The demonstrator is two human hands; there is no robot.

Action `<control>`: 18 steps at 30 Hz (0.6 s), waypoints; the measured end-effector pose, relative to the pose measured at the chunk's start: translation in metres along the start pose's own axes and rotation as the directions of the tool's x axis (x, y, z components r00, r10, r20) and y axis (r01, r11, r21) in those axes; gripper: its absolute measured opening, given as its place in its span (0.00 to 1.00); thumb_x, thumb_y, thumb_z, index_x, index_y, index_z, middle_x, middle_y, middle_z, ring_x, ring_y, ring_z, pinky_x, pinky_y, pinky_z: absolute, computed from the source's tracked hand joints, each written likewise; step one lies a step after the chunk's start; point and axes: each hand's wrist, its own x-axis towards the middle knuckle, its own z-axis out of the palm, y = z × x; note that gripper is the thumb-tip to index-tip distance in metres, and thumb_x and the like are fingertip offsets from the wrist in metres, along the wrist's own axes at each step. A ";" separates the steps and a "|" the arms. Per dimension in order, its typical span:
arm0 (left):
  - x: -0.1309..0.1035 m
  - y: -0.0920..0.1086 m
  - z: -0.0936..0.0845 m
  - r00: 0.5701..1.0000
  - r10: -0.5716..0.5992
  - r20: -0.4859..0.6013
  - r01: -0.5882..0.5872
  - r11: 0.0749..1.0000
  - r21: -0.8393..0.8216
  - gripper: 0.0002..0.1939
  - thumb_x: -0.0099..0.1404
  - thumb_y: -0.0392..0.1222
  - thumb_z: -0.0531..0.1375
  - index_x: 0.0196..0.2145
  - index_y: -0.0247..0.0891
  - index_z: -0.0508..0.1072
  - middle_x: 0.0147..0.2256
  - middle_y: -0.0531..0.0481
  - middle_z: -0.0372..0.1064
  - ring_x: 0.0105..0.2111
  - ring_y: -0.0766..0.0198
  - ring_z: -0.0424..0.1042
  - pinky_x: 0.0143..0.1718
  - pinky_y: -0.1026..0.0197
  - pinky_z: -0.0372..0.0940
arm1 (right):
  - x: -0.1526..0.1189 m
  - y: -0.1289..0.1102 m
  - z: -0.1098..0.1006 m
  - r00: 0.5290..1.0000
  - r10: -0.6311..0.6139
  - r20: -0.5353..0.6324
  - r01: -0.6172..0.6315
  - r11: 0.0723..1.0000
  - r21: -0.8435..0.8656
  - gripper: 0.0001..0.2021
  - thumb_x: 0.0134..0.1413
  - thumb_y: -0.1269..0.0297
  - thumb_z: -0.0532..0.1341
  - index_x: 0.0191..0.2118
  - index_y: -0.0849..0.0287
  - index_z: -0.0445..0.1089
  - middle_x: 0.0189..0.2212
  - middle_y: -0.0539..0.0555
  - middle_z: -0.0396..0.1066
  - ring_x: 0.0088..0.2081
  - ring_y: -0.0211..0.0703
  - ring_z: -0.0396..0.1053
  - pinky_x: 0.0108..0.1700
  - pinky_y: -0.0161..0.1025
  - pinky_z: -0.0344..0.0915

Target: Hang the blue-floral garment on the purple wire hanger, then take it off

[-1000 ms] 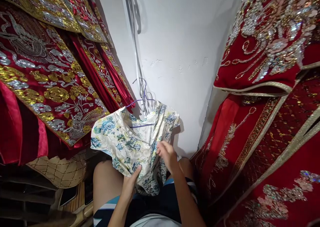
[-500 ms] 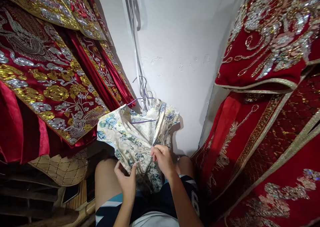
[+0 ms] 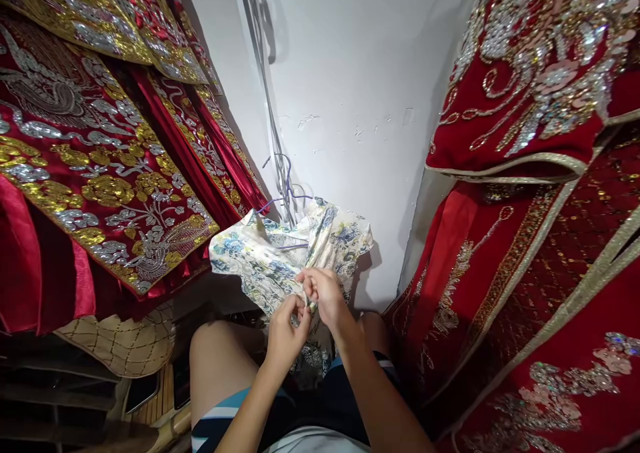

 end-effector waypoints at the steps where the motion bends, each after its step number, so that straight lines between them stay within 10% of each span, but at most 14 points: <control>1: 0.002 0.003 -0.001 0.999 -0.003 0.050 0.001 0.999 0.038 0.08 0.66 0.34 0.51 0.28 0.41 0.58 0.26 0.53 0.60 0.28 0.62 0.63 0.31 0.62 0.55 | 0.010 -0.013 0.002 1.000 -0.026 0.001 0.026 0.999 0.021 0.12 0.46 0.58 0.63 0.23 0.63 0.70 0.12 0.44 0.56 0.14 0.28 0.46 0.19 0.32 0.37; 7: 0.020 0.016 -0.007 0.940 -0.082 0.331 -0.039 0.939 0.341 0.06 0.60 0.31 0.54 0.32 0.41 0.63 0.33 0.48 0.69 0.31 0.57 0.69 0.28 0.60 0.48 | 0.054 -0.085 0.022 0.988 -0.148 0.049 0.142 0.984 0.103 0.07 0.48 0.65 0.61 0.24 0.63 0.69 0.12 0.42 0.54 0.14 0.28 0.43 0.17 0.32 0.36; 12: 0.039 0.010 -0.025 0.892 -0.085 0.445 -0.055 0.955 0.292 0.07 0.61 0.29 0.54 0.31 0.40 0.67 0.30 0.49 0.71 0.31 0.58 0.71 0.28 0.61 0.52 | 0.045 -0.090 0.026 0.977 -0.205 0.060 0.202 0.978 0.055 0.09 0.51 0.63 0.61 0.26 0.63 0.70 0.13 0.44 0.57 0.14 0.29 0.49 0.17 0.30 0.41; 18: 0.087 0.027 -0.077 0.980 0.183 -0.073 -0.188 0.979 -0.077 0.07 0.71 0.40 0.54 0.41 0.40 0.72 0.30 0.52 0.70 0.29 0.64 0.69 0.33 0.62 0.61 | 0.027 -0.077 0.020 0.958 -0.269 0.100 0.276 0.959 -0.068 0.12 0.53 0.58 0.62 0.26 0.61 0.71 0.13 0.45 0.60 0.15 0.30 0.52 0.17 0.30 0.45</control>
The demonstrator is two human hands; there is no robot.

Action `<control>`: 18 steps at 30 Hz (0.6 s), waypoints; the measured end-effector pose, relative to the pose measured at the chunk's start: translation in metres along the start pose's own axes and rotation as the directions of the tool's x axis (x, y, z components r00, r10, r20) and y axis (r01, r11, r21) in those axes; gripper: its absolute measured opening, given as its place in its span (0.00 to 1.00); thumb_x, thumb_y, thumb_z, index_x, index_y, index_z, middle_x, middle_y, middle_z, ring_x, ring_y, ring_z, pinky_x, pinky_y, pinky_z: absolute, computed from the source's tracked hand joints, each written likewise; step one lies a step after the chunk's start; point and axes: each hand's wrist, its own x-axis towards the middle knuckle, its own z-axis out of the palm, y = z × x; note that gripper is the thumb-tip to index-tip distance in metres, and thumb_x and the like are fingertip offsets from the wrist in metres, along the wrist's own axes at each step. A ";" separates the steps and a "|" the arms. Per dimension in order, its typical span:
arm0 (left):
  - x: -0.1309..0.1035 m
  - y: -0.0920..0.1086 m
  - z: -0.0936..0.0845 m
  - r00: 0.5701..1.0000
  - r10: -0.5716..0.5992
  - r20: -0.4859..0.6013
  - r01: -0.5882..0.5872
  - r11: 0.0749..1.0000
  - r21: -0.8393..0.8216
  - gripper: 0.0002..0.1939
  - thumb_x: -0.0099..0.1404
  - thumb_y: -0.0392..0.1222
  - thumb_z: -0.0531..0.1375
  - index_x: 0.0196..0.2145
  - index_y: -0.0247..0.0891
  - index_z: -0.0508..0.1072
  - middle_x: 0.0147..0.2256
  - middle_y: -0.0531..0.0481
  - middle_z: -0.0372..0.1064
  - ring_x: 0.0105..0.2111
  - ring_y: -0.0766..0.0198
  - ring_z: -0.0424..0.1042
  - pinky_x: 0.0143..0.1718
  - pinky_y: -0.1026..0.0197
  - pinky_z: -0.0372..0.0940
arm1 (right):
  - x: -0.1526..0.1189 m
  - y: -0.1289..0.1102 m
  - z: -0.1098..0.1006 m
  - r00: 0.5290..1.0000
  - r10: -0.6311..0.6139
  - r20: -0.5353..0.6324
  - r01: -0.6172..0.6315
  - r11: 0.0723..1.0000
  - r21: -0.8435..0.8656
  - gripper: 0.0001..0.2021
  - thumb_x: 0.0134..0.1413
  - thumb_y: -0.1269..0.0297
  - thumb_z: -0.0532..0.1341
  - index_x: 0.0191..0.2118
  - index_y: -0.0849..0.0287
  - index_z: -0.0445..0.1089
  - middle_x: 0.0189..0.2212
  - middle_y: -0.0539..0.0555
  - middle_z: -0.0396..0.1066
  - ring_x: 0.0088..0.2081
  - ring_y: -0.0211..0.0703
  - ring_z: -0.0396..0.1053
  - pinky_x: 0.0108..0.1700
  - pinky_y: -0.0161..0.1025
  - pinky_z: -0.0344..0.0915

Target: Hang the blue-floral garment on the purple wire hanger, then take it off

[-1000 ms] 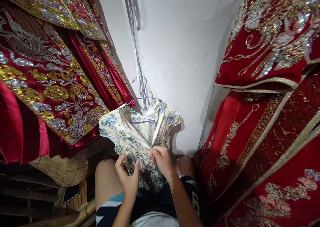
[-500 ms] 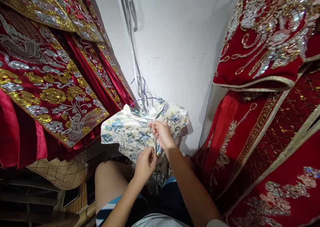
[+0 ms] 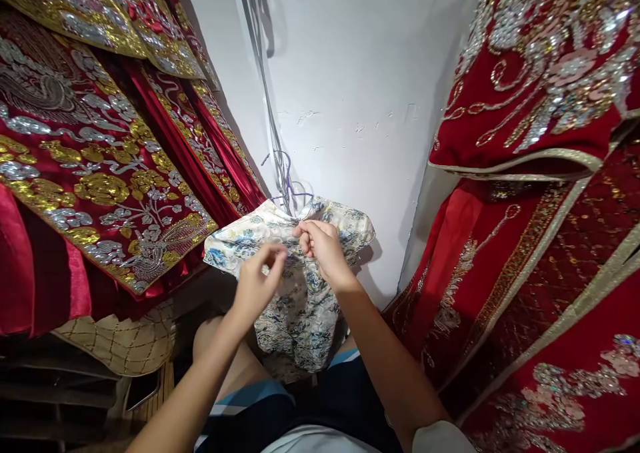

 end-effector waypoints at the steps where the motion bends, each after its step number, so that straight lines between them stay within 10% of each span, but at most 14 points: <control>1: 0.012 0.004 -0.007 0.996 0.038 -0.083 -0.039 0.999 -0.002 0.08 0.72 0.42 0.55 0.44 0.39 0.72 0.29 0.53 0.69 0.28 0.64 0.68 0.32 0.63 0.61 | -0.001 0.000 -0.001 1.000 -0.008 0.014 0.008 1.000 -0.028 0.12 0.54 0.57 0.62 0.26 0.61 0.71 0.13 0.45 0.60 0.15 0.30 0.53 0.17 0.30 0.46; 9: 0.061 0.017 -0.017 0.960 0.281 -0.004 -0.277 0.949 0.151 0.08 0.73 0.40 0.54 0.38 0.37 0.70 0.34 0.48 0.71 0.34 0.62 0.69 0.37 0.61 0.61 | 0.005 0.001 0.003 0.997 -0.065 0.033 0.067 0.994 -0.082 0.13 0.55 0.57 0.61 0.25 0.60 0.71 0.12 0.45 0.59 0.15 0.31 0.51 0.19 0.32 0.45; 18: 0.056 0.001 -0.035 0.903 0.113 -0.414 -0.049 0.985 0.162 0.09 0.73 0.42 0.53 0.36 0.38 0.69 0.33 0.50 0.67 0.37 0.61 0.66 0.43 0.58 0.60 | -0.011 0.045 0.005 0.995 -0.008 -0.096 -0.008 0.985 -0.169 0.13 0.48 0.61 0.58 0.17 0.59 0.67 0.10 0.44 0.53 0.15 0.31 0.47 0.21 0.34 0.42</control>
